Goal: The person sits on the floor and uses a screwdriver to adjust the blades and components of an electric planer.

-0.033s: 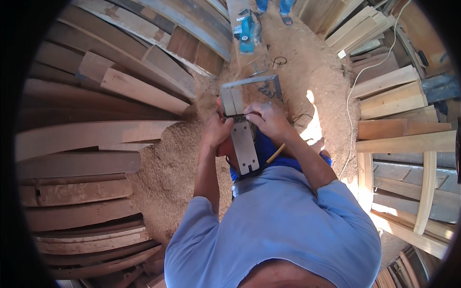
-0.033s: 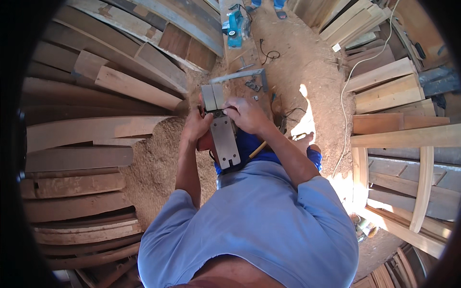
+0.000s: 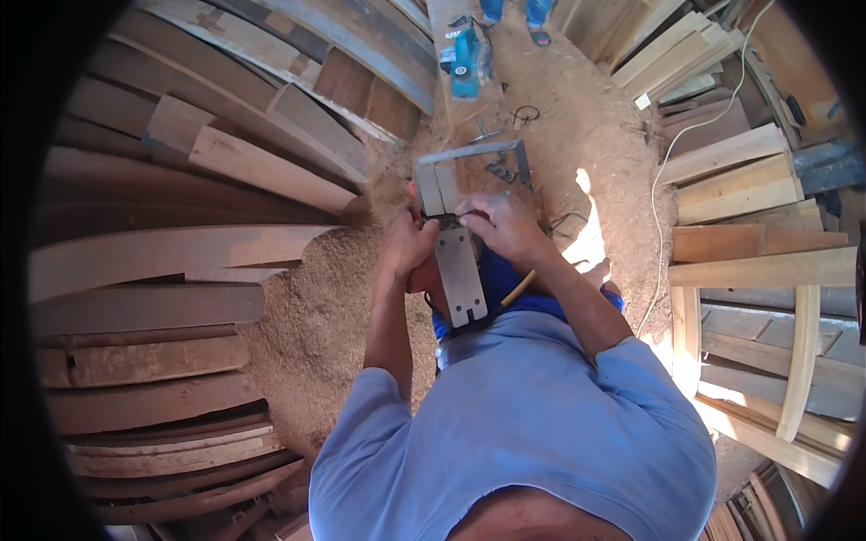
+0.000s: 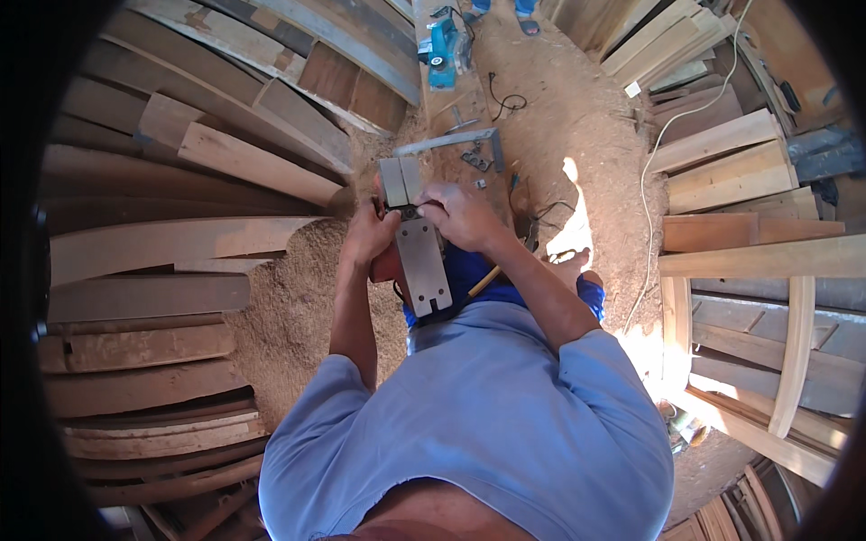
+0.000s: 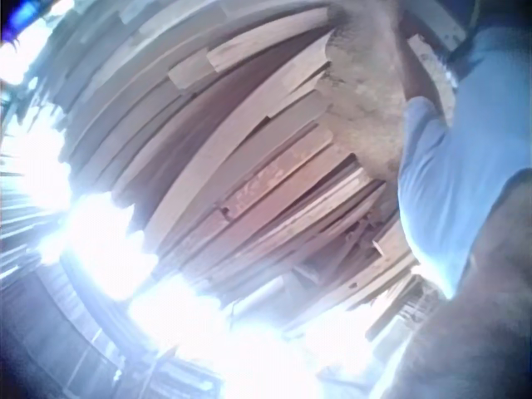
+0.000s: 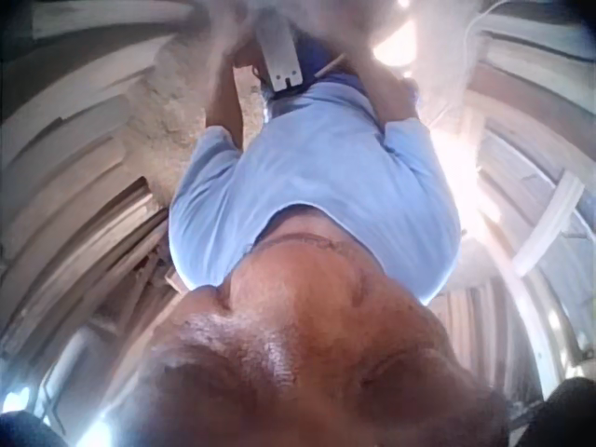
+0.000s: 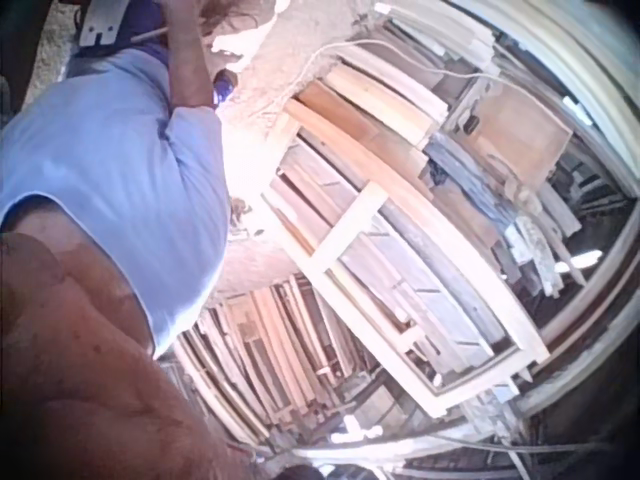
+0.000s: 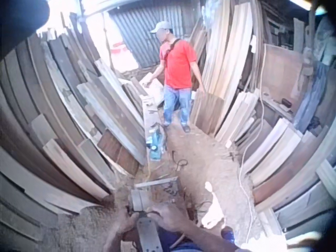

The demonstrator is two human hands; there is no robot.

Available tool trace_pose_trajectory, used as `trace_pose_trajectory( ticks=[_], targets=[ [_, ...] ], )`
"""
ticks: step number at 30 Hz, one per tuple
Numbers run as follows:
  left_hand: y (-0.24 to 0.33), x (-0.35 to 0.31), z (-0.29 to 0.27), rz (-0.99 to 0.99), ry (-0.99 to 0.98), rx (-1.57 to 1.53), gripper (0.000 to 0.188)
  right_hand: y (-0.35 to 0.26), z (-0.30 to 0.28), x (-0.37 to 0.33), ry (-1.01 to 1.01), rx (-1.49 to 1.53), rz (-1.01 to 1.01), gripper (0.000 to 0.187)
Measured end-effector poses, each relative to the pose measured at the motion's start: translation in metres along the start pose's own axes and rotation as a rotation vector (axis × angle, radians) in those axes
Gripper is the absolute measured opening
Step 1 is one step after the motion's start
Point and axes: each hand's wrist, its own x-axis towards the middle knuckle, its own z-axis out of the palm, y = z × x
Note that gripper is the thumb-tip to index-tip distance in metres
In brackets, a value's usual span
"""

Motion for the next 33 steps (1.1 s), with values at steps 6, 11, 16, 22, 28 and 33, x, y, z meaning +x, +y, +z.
trace_pose_trajectory(
  ticks=[6,11,16,22,28,33],
  targets=[
    [-0.029,0.014,0.016,0.056,0.083,-0.388,0.050,0.004,0.010,0.011,0.016,-0.065,-0.077,0.018],
    [-0.038,0.014,0.016,0.067,0.117,-0.494,0.050,0.005,0.023,0.018,-0.027,-0.153,-0.118,0.015],
    [-0.027,0.010,0.016,0.016,0.097,-0.528,0.048,0.011,0.036,0.020,-0.070,-0.194,-0.151,0.014],
    [-0.038,0.020,0.023,0.060,0.050,-0.603,0.050,0.007,0.036,0.022,-0.111,-0.313,-0.191,0.015],
    [-0.044,0.024,0.029,0.066,0.062,-0.580,0.049,0.006,0.037,0.025,-0.185,-0.356,-0.100,0.011],
    [-0.022,0.011,0.016,0.053,0.033,-0.563,0.048,0.015,0.041,0.023,-0.114,-0.312,-0.050,0.010]
  ],
)
